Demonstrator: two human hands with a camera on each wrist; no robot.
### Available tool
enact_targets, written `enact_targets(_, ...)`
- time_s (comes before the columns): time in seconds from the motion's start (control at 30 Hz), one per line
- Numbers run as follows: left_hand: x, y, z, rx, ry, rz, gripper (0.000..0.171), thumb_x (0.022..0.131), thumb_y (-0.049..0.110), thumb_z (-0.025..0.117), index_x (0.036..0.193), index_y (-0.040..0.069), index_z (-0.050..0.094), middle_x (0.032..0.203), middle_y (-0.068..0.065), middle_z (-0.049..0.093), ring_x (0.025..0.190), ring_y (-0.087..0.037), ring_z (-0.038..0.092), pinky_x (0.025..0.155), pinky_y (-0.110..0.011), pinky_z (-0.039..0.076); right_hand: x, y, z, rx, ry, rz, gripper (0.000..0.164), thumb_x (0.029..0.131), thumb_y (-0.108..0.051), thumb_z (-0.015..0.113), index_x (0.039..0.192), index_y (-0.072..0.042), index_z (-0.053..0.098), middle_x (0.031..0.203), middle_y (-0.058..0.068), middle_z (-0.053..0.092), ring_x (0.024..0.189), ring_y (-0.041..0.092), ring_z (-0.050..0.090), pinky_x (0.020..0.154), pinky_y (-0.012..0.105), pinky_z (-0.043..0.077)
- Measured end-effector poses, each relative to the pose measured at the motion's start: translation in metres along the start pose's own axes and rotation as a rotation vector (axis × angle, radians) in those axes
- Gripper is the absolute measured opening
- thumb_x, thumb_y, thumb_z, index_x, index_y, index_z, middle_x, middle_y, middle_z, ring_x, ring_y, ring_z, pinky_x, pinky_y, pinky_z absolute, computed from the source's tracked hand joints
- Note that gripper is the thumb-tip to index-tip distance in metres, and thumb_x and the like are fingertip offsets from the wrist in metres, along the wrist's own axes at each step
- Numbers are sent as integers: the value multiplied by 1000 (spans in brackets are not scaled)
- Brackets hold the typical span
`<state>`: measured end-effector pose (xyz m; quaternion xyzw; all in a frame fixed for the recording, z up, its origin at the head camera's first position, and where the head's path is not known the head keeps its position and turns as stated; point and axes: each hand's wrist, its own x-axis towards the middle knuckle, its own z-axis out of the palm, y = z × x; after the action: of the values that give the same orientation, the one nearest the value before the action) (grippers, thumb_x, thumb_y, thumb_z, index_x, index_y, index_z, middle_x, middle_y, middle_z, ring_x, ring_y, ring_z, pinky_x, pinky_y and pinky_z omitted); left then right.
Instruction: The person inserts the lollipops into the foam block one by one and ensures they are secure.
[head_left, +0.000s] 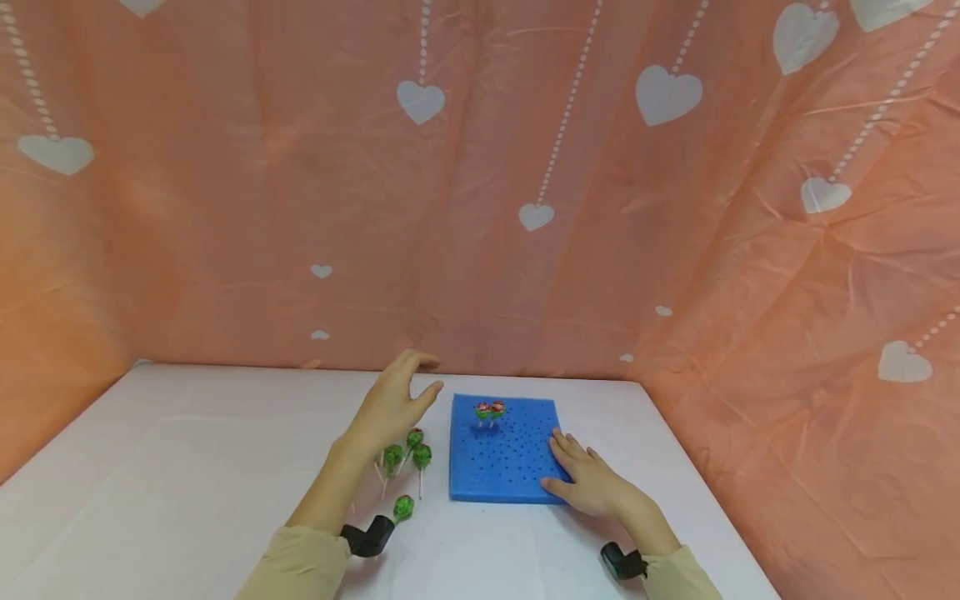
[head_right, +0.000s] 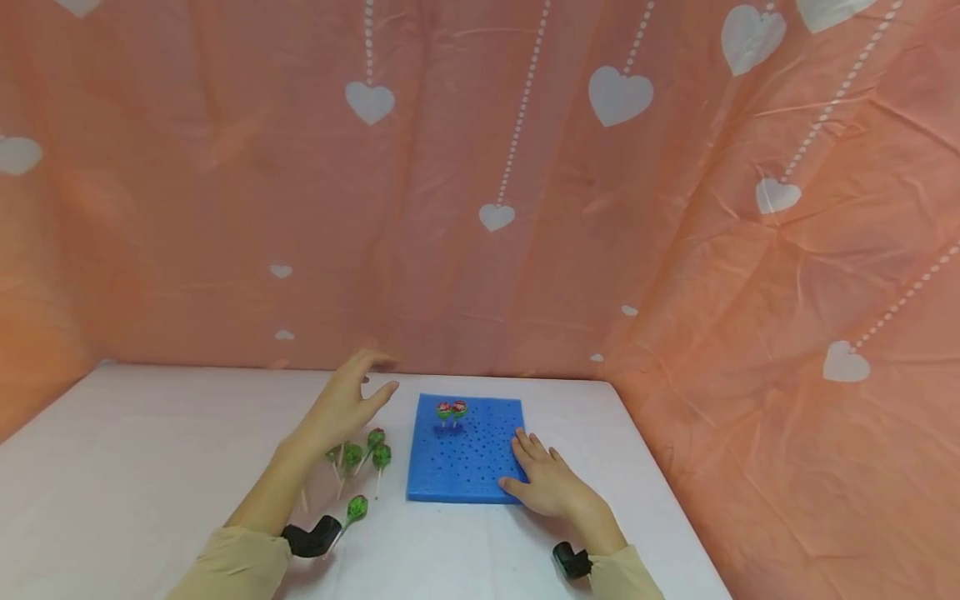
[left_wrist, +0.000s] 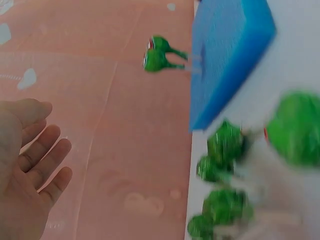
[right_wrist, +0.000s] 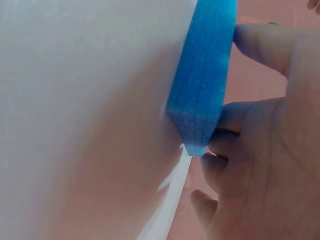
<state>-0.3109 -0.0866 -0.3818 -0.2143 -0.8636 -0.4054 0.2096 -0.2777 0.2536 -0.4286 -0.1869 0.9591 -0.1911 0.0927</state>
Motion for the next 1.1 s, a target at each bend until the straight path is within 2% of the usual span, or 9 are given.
enact_targets(0.2, -15, -14, -22, 67, -6, -6, 35, 98, 13, 73, 131, 8, 63, 126, -9, 64, 119, -30, 61, 98, -53, 52, -1, -1, 0, 2, 2, 0, 79, 103, -43, 61, 159, 6, 32, 170, 20, 21, 157, 43, 14, 124, 65, 12)
enact_targets(0.5, -42, -34, -48, 162, -71, -79, 29, 98, 13, 72, 125, 6, 64, 121, -10, 63, 111, -33, 65, 87, -53, 54, -1, -1, -1, 8, 4, -12, 80, 103, -43, 62, 158, 6, 32, 170, 21, 21, 157, 44, 14, 124, 66, 11)
enact_targets(0.67, -51, -44, -60, 185, -153, -81, 27, 95, 10, 74, 120, 4, 67, 120, -10, 64, 104, -29, 67, 84, -48, 56, 0, 0, 0, 5, 5, -12, 80, 103, -42, 62, 158, 6, 32, 170, 21, 21, 157, 43, 14, 124, 66, 12)
enact_targets(0.8, -57, -49, -67, 166, -247, -66, 25, 91, 7, 75, 115, 0, 69, 112, -12, 67, 94, -24, 65, 78, -40, 54, -1, 0, 0, 10, 5, -10, 80, 103, -42, 62, 158, 6, 32, 170, 21, 21, 157, 44, 14, 124, 66, 11)
enact_targets(0.93, -60, -53, -71, 140, -330, -102, 25, 89, 5, 76, 112, -1, 70, 107, -12, 69, 88, -21, 64, 74, -37, 54, -1, -1, 0, 16, 5, -6, 80, 102, -42, 63, 158, 6, 32, 170, 21, 21, 157, 44, 14, 123, 66, 11)
enact_targets(1.1, -65, -55, -77, 105, -414, -188, 21, 87, 4, 77, 106, 0, 71, 102, -9, 70, 86, -21, 66, 73, -36, 56, 0, -2, 0, 17, 4, -6, 80, 102, -41, 63, 158, 7, 32, 170, 22, 21, 157, 44, 14, 123, 67, 11)
